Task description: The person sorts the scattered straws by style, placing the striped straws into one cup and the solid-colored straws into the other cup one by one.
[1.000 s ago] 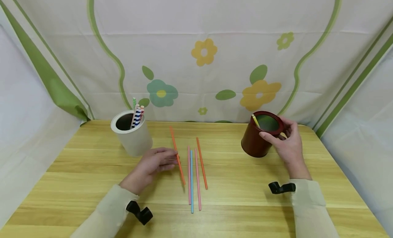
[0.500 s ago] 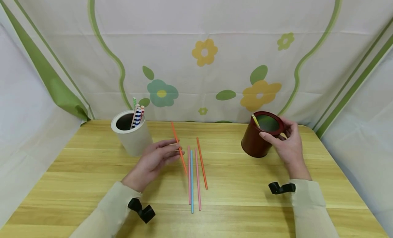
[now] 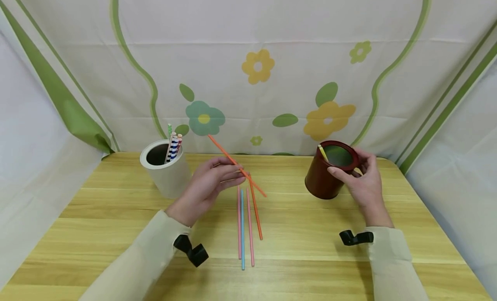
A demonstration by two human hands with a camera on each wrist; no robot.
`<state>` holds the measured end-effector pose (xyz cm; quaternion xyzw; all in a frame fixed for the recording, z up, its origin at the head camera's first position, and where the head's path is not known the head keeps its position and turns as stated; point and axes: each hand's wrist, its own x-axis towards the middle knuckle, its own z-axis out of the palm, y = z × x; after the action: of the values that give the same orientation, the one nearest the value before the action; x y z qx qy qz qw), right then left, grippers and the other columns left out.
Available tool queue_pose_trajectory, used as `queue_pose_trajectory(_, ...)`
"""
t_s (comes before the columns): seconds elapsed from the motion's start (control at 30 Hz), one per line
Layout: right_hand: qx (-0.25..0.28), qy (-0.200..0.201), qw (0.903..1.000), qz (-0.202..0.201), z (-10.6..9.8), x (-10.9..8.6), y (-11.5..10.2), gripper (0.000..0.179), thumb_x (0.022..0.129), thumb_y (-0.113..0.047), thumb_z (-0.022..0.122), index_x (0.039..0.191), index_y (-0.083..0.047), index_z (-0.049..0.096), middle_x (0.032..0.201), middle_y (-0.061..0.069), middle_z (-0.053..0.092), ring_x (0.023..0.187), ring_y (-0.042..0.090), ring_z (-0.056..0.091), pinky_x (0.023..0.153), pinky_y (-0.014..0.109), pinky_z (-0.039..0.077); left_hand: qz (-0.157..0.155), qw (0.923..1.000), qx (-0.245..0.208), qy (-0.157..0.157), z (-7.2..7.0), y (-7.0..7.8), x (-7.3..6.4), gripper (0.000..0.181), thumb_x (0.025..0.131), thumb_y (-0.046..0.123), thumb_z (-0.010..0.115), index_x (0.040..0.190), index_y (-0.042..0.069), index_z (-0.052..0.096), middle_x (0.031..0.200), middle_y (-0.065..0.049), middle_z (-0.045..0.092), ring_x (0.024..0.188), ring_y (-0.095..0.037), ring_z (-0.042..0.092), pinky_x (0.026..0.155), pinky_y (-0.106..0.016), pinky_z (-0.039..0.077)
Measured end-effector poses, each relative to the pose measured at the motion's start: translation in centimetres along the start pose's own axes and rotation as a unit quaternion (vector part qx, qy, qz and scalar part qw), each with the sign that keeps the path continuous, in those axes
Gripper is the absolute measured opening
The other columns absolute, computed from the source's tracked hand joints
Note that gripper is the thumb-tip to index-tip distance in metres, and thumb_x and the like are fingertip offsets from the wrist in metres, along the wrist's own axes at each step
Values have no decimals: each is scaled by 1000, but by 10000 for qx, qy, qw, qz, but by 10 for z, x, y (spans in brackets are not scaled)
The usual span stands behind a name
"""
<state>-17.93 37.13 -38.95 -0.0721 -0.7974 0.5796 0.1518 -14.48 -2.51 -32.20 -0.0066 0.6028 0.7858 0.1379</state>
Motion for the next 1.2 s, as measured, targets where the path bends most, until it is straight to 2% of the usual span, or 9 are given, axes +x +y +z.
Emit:
queue_pose_trajectory(0.3,84,-3,9999,-80,1,-1,-1,87,87,-19,92,158,-22,41,142,-18,52,128,2,49,95,9,45,308,9985,-46,449,29,17,13,17,107,8,66,120,1,57,118,-15,70,103,-22,80,102,-39,62)
queue_pose_trajectory(0.47,77,-22,9999,-106,1,-1,0,87,88,-21,92,158,-22,41,143,-16,52,128,3,49,95,9,46,601,9963,34,606,42,25,16,16,107,10,68,119,2,61,118,-11,70,111,-26,77,100,-37,63)
queue_pose_trajectory(0.57,61,-35,9999,-109,0,0,-1,87,88,-21,92,158,-22,40,143,-16,52,128,3,49,94,8,46,688,9952,-71,687,48,26,17,17,104,8,71,118,2,64,116,-10,73,112,-28,77,98,-36,64)
queue_pose_trajectory(0.67,86,-45,9999,-118,0,0,-1,86,88,-20,92,157,-21,41,142,-17,52,128,3,49,95,8,46,765,9938,-317,748,52,26,19,17,100,3,75,115,0,67,110,-10,77,104,-25,80,97,-37,64)
queue_pose_trajectory(0.77,108,-50,9998,-131,0,0,-1,86,88,-20,92,157,-21,41,142,-17,52,127,3,50,95,9,46,886,9917,-546,750,56,25,22,14,98,-1,77,110,-2,70,103,-10,79,95,-21,81,97,-39,64)
queue_pose_trajectory(0.97,138,-30,9998,-120,0,-1,-1,86,88,-19,92,157,-22,41,141,-17,52,127,3,49,94,9,46,965,9906,-685,692,69,25,29,13,95,-2,79,107,-3,75,100,-11,79,93,-20,82,95,-37,65)
queue_pose_trajectory(1.1,143,-17,9998,-100,-1,-1,-1,86,88,-18,92,156,-23,41,140,-18,53,127,3,49,94,9,46,943,9908,-709,662,87,28,37,13,94,-1,80,107,-3,76,98,-12,79,90,-19,82,94,-37,65)
queue_pose_trajectory(1.2,127,-5,9999,-100,-2,-2,0,86,88,-18,92,157,-23,41,140,-19,53,126,2,49,94,9,45,926,9911,-746,600,105,32,44,14,94,-2,81,107,-4,77,96,-11,79,88,-19,81,93,-38,65)
